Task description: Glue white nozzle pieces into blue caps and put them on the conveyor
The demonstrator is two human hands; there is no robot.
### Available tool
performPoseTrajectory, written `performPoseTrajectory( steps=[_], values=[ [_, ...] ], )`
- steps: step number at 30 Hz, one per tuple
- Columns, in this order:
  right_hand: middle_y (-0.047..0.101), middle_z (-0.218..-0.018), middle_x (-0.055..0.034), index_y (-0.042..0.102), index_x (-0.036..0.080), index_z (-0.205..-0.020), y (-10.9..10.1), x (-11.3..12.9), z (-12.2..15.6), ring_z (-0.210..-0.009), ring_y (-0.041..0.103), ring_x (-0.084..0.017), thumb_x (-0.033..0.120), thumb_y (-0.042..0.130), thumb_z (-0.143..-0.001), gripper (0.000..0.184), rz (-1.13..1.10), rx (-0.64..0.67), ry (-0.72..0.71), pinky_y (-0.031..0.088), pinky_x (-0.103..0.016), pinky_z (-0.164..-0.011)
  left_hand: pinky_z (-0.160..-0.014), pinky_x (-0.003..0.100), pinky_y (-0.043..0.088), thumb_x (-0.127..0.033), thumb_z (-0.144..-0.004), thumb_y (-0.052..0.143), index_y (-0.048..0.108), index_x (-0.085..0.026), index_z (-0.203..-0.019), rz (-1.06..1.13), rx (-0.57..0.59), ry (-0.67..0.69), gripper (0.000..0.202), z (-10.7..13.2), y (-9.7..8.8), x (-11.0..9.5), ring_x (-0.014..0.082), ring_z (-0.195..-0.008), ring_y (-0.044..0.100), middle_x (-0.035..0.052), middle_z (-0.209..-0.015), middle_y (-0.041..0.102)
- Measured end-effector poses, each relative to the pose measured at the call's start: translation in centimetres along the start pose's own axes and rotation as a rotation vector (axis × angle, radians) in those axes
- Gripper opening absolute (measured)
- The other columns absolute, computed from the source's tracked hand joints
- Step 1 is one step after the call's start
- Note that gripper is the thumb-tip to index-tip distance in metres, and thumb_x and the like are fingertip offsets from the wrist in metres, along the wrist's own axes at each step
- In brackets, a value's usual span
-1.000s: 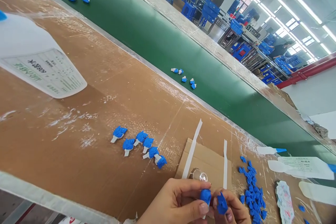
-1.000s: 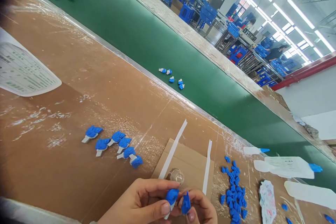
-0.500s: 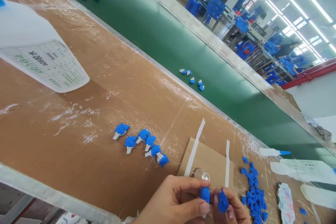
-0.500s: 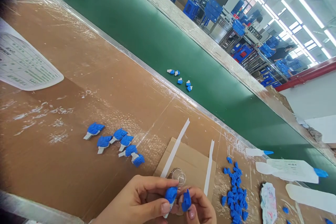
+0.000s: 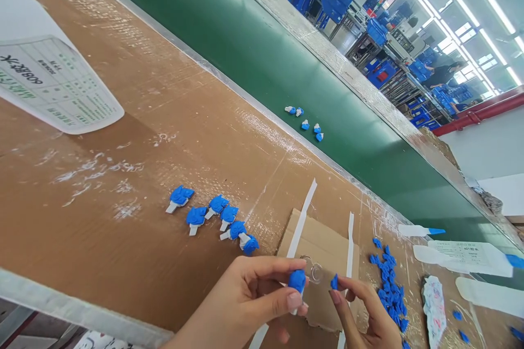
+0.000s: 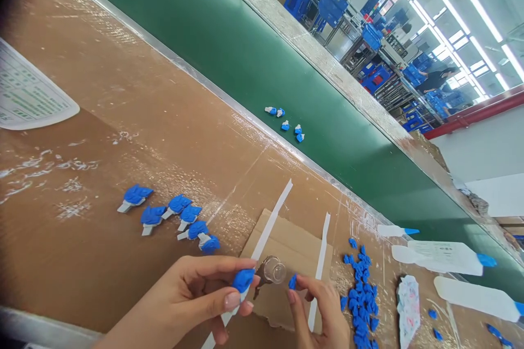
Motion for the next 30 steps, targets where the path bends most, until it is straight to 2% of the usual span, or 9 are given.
performPoseTrajectory(
  steps=[2,5,11,17,22,26,30],
  values=[
    [0.074,-0.077,-0.0026,0.073,0.025,-0.091,-0.1,0.2,-0.8,-0.064,0.065,-0.018,0.031,0.070,-0.082,0.011,0.142,0.061,-0.126,0.052,-0.027,-0.060,-0.046,0.020,0.057,-0.039,-0.065,0.086,0.077,-0.022,-0.100,-0.019,-0.023,0.017,0.040,0.1,-0.2,-0.8,0.0199,-0.073,0.071,0.0044,-0.080,0.074],
    [0.073,-0.077,-0.0018,0.070,0.025,-0.093,0.2,1.0,-1.6,-0.065,0.065,-0.018,0.029,0.068,-0.084,0.010,0.214,0.118,-0.222,0.050,-0.028,-0.059,-0.041,0.019,0.056,-0.040,-0.062,0.087,0.079,-0.021,-0.094,-0.004,-0.046,0.029,0.039,0.1,-0.2,-1.5,0.0179,-0.065,0.069,0.0030,-0.073,0.072],
    [0.071,-0.077,-0.0030,0.069,0.026,-0.088,0.9,2.3,-2.0,-0.071,0.064,-0.021,0.037,0.062,-0.089,0.013,0.242,0.087,-0.188,0.045,-0.034,-0.067,-0.038,0.019,0.054,-0.041,-0.059,0.088,0.079,-0.020,-0.097,-0.018,-0.056,0.004,0.044,0.2,-0.3,-1.6,0.0167,-0.059,0.069,0.0044,-0.077,0.073],
    [0.072,-0.075,0.0004,0.069,0.027,-0.088,1.0,2.3,-2.5,-0.068,0.065,-0.019,0.036,0.065,-0.088,0.009,0.297,0.174,-0.299,0.042,-0.032,-0.065,-0.039,0.015,0.050,-0.044,-0.063,0.085,0.078,-0.020,-0.099,-0.040,-0.014,-0.002,0.043,0.4,-0.1,-2.3,0.0062,-0.040,0.058,0.0003,-0.064,0.071],
    [0.074,-0.076,0.0006,0.068,0.027,-0.088,0.5,2.2,-2.9,-0.065,0.065,-0.018,0.036,0.067,-0.086,0.009,0.327,0.193,-0.377,0.042,-0.032,-0.063,-0.038,0.015,0.050,-0.045,-0.060,0.086,0.078,-0.019,-0.098,-0.029,-0.024,-0.009,0.047,0.2,-0.2,-2.2,0.0091,-0.046,0.062,0.0016,-0.068,0.071],
    [0.074,-0.076,-0.0016,0.071,0.028,-0.089,0.0,2.8,-3.0,-0.067,0.066,-0.020,0.031,0.070,-0.083,0.007,0.233,0.145,-0.314,0.046,-0.032,-0.063,-0.039,0.018,0.052,-0.046,-0.059,0.087,0.077,-0.019,-0.101,-0.045,-0.049,-0.003,0.050,0.2,-0.6,-1.8,0.0143,-0.056,0.065,0.0035,-0.072,0.072],
    [0.072,-0.077,-0.0029,0.075,0.028,-0.090,-0.5,2.2,-2.3,-0.065,0.065,-0.018,0.026,0.074,-0.078,0.012,-0.123,0.090,-0.039,0.052,-0.027,-0.059,-0.044,0.019,0.053,-0.043,-0.063,0.085,0.078,-0.021,-0.101,-0.072,-0.045,0.021,0.045,0.2,-0.5,-1.2,0.0152,-0.063,0.066,0.0043,-0.078,0.072]
  ],
)
Point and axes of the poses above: each hand's wrist, its own z-axis away from the middle knuckle, its own y-axis out of the palm, x = y × z, the point moved 3 cm from there along -z, towards the middle knuckle
